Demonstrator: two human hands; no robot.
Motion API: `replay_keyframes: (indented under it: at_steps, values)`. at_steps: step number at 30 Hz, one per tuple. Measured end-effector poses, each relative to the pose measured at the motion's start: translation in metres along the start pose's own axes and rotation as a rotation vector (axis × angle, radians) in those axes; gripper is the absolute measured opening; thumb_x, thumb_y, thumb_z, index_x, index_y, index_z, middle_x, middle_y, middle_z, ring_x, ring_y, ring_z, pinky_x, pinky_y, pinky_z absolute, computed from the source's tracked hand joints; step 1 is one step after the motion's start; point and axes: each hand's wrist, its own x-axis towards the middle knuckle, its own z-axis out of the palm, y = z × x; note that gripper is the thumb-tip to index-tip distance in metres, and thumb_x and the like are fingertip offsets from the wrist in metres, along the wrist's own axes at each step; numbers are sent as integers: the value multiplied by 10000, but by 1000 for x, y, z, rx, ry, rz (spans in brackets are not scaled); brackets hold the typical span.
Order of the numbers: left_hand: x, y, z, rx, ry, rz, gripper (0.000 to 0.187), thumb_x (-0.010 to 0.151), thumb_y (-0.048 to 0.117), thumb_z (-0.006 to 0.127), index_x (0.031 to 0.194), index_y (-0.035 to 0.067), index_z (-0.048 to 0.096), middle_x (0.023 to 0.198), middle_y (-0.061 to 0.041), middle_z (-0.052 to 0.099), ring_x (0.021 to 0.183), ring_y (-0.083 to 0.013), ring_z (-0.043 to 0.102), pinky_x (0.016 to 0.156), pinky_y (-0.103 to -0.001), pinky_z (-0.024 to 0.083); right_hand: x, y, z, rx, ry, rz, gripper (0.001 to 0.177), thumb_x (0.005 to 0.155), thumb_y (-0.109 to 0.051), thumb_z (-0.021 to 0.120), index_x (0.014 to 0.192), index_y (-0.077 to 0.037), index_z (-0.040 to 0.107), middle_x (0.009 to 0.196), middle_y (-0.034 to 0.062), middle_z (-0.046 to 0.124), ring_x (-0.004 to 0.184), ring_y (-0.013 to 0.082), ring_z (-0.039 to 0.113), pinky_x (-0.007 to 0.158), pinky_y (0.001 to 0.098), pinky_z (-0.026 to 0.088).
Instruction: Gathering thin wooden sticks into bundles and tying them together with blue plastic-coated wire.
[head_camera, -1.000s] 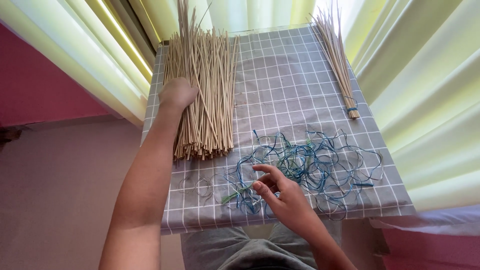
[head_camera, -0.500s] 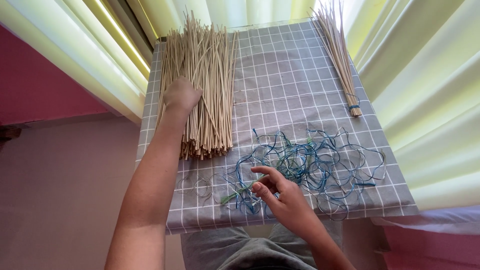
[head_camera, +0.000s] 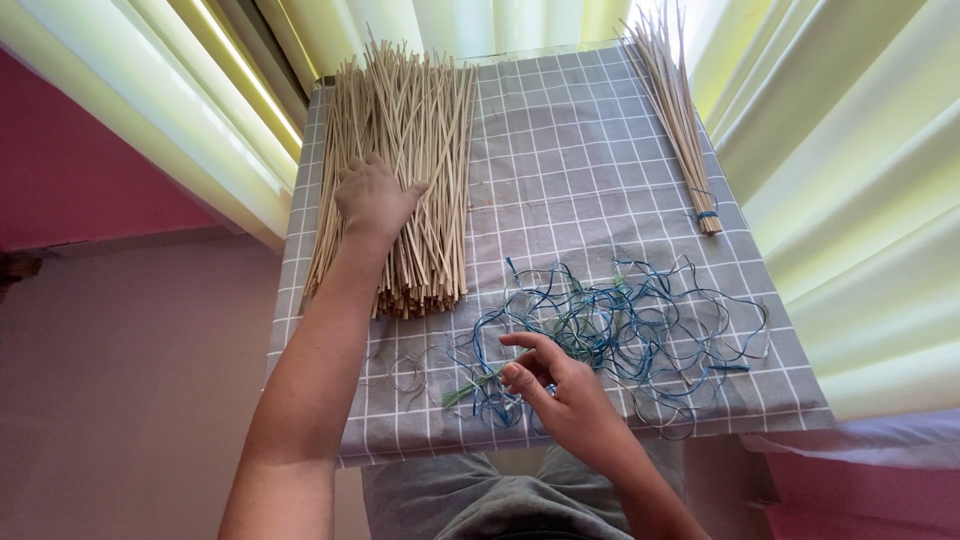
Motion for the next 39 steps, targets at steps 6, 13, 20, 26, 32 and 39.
replay_keyframes:
  at_steps: [6,13,20,26,32,39]
  values:
    - [-19,-3,-23,-303,-248,53,1111,892,835,344,1640,110,-43,1715,-191,-93,1573,-367,-61,1292,-511,23,6,9,1,40,-3,-54,392,970,-307,602,1339,-179,637,965,25,803,880,116,774,793,261,595]
    - [-2,-23,9,-556,-103,165,914,972,782,476,1597,141,296,1683,-187,211,1561,-415,159,1249,-628,158,61,-19,-19,-139,63,-113,408,1011,-306,619,1358,-92,631,1024,192,785,962,342,752,848,464,591]
    - [-14,-39,5,-650,-126,140,885,962,766,501,1619,213,284,1722,-128,144,1579,-382,120,1256,-622,101,175,-22,-4,-392,186,-347,470,1047,-395,541,1384,-71,590,1284,277,652,1245,471,600,1064,577,460]
    - [-32,-39,4,-725,-101,158,911,953,735,552,1624,173,297,1712,-170,161,1577,-395,135,1265,-591,130,216,-29,32,-292,242,-270,694,1070,-495,453,1505,44,402,1502,352,443,1440,494,399,1196,584,314]
    - [-34,-37,3,-747,-99,143,789,994,626,556,1623,205,333,1712,-140,189,1577,-371,144,1262,-577,126,227,-37,59,-229,253,-243,772,1068,-539,422,1531,72,338,1526,370,399,1470,496,351,1211,584,283]
    - [-26,-39,18,-752,-62,147,662,1004,463,556,1614,269,387,1708,-90,237,1571,-390,161,1259,-577,150,235,-32,86,-259,303,-356,683,1056,-434,512,1473,99,424,1465,369,454,1429,503,414,1191,539,341]
